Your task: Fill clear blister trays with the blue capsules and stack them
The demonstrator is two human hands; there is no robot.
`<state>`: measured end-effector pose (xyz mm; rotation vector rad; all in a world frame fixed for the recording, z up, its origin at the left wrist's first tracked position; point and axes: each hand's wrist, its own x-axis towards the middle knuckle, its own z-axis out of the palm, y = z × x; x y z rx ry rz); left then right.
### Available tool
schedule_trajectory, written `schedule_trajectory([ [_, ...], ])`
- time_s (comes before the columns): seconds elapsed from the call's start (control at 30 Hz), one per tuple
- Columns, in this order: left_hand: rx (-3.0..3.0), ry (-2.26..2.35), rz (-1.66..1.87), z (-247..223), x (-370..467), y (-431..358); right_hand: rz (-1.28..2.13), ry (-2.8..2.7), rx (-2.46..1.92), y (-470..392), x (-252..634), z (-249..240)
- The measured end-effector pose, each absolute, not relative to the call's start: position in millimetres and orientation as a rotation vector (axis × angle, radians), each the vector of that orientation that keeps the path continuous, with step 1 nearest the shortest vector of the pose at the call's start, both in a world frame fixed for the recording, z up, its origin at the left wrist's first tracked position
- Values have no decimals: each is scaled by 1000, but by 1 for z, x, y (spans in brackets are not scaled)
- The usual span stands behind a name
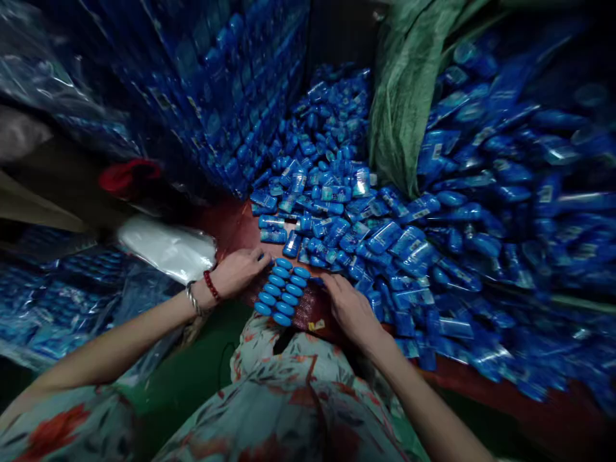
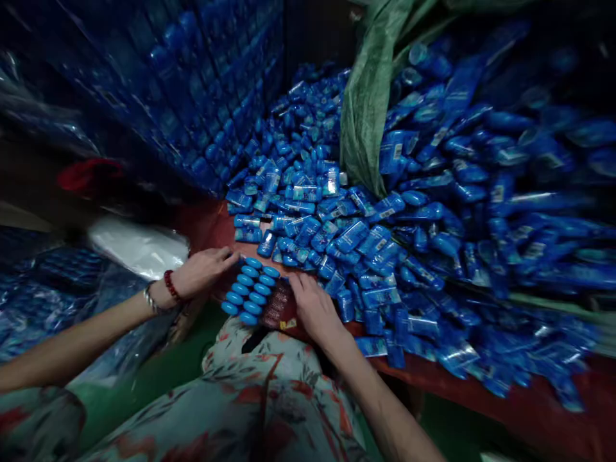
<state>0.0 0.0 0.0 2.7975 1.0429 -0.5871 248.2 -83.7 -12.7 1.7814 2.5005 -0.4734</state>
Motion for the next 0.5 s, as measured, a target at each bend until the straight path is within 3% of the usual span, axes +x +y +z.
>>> schedule_trajectory([
  [0.2, 2760, 1010, -590, 4, 7, 13, -544, 2429, 1708, -71, 241, 9],
  [0.5, 2749, 1022, -414, -4, -1, 25, -349, 2341, 1608, -65, 218, 20],
])
